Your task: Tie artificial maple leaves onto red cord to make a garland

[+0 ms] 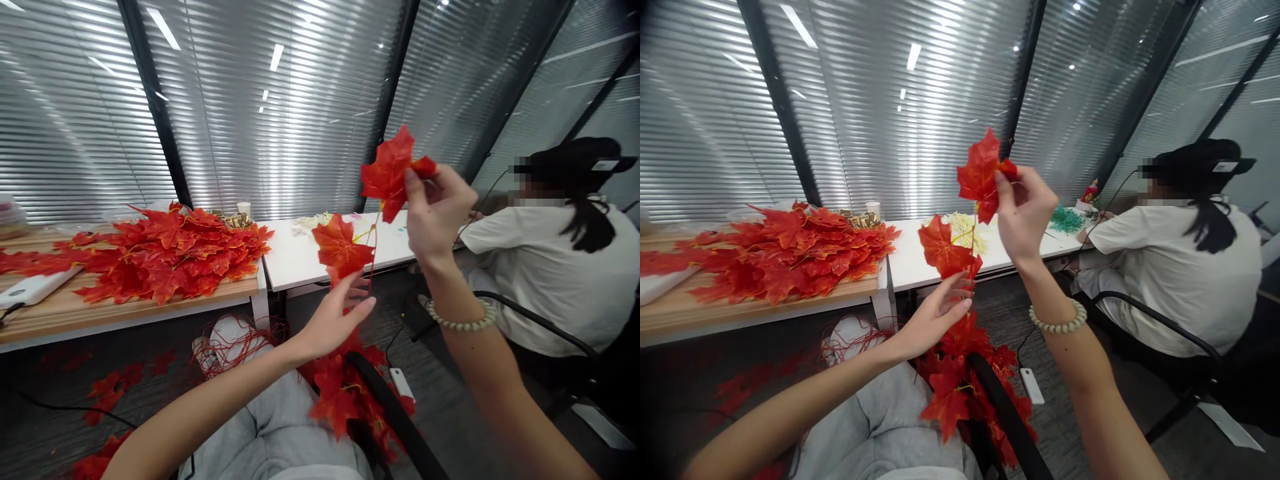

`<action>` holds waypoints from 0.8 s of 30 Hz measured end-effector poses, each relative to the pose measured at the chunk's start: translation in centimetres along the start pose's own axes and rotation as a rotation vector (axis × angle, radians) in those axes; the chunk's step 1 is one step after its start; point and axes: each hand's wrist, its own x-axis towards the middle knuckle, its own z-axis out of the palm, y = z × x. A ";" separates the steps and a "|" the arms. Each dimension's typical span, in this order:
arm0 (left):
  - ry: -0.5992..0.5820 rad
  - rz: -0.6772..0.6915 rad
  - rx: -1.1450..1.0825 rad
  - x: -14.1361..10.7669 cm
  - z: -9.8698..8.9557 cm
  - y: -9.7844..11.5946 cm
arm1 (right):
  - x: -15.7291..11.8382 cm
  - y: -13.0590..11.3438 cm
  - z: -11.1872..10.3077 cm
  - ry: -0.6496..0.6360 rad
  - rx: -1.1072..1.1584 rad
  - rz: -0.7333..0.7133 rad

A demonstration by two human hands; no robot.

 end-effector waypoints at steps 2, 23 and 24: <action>0.017 -0.057 -0.166 -0.1 -0.1 1.1 | -0.8 -0.5 0.6 -0.041 -0.032 0.019; 0.313 0.014 0.207 0.6 -10.1 15.6 | -10.0 -4.8 4.1 -0.856 0.719 0.638; 0.297 0.003 0.212 1.0 -10.3 16.3 | -10.3 -4.9 4.0 -0.895 0.660 0.562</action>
